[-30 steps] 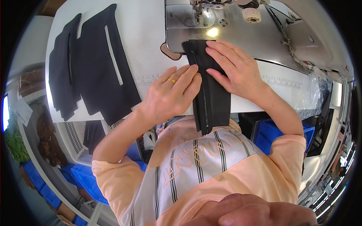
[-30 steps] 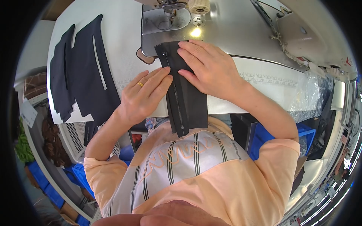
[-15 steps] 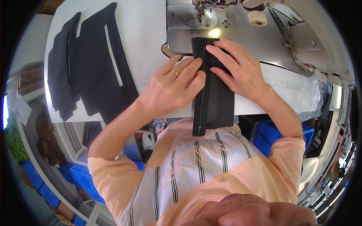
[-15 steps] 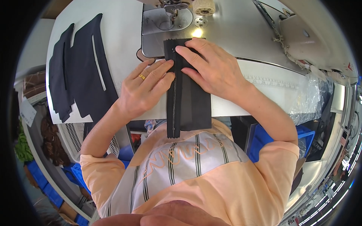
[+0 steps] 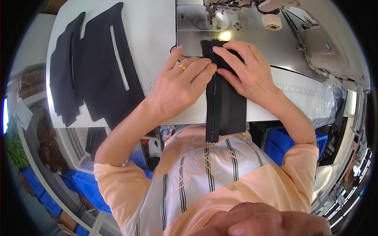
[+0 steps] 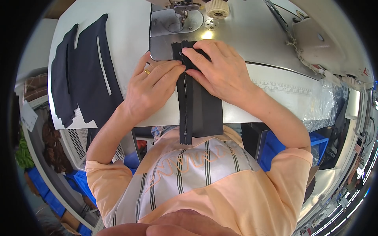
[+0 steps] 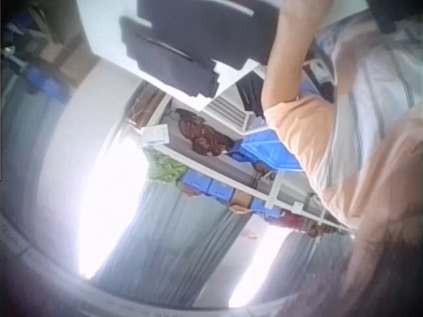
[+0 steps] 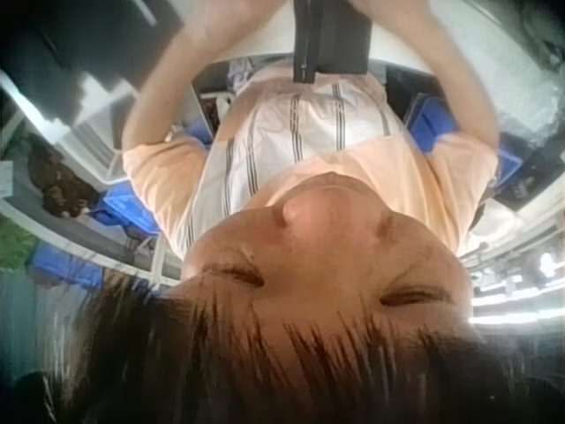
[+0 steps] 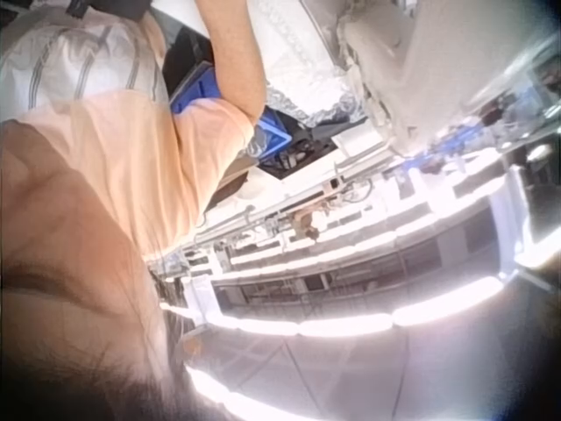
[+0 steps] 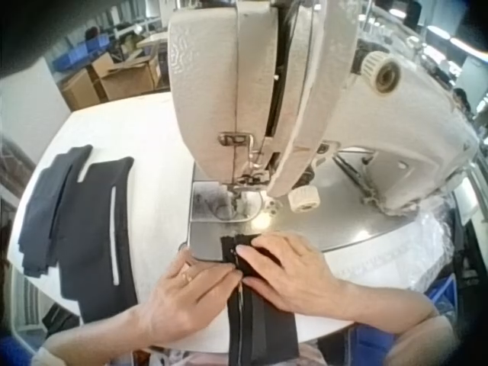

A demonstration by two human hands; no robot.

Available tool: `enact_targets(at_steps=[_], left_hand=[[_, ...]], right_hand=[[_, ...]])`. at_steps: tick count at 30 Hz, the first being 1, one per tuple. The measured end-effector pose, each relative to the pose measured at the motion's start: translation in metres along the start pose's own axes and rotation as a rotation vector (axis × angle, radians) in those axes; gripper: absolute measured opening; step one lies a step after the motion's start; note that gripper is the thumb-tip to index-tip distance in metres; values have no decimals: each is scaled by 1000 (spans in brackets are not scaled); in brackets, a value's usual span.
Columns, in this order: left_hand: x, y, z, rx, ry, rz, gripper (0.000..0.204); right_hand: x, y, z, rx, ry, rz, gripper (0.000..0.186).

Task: The person is using an industrial sewing machine to stitch together black material pieces, aligning them precisely and trimming excess thread.

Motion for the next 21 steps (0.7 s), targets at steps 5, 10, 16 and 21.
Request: enact_targets(at_steps=[5,10,16,21], left_hand=[[0,-3,0,-45,93,-47,33],[-2,-3,1,-59,198,-151,37],[-7,0,-2,-78,212,-119,31],[-15,-1,-5,-74,192,-168,24]], right_hand=[[0,0,0,-12,-16,-20,45],[-1,-2,0,-35,-23,-4,45],[8,-5,6,-30,-2,-81,43],[3,4,1,94,57,-24,38]])
Point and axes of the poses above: each hand's wrist, its own z-axis away from the middle knuckle, its own y-axis out of the back of the hand, x = y × z, the point moved 3 cm from there along -z, towards the middle knuckle, and after that the axes turned 3 degrees about z, right-handed, at the moved point
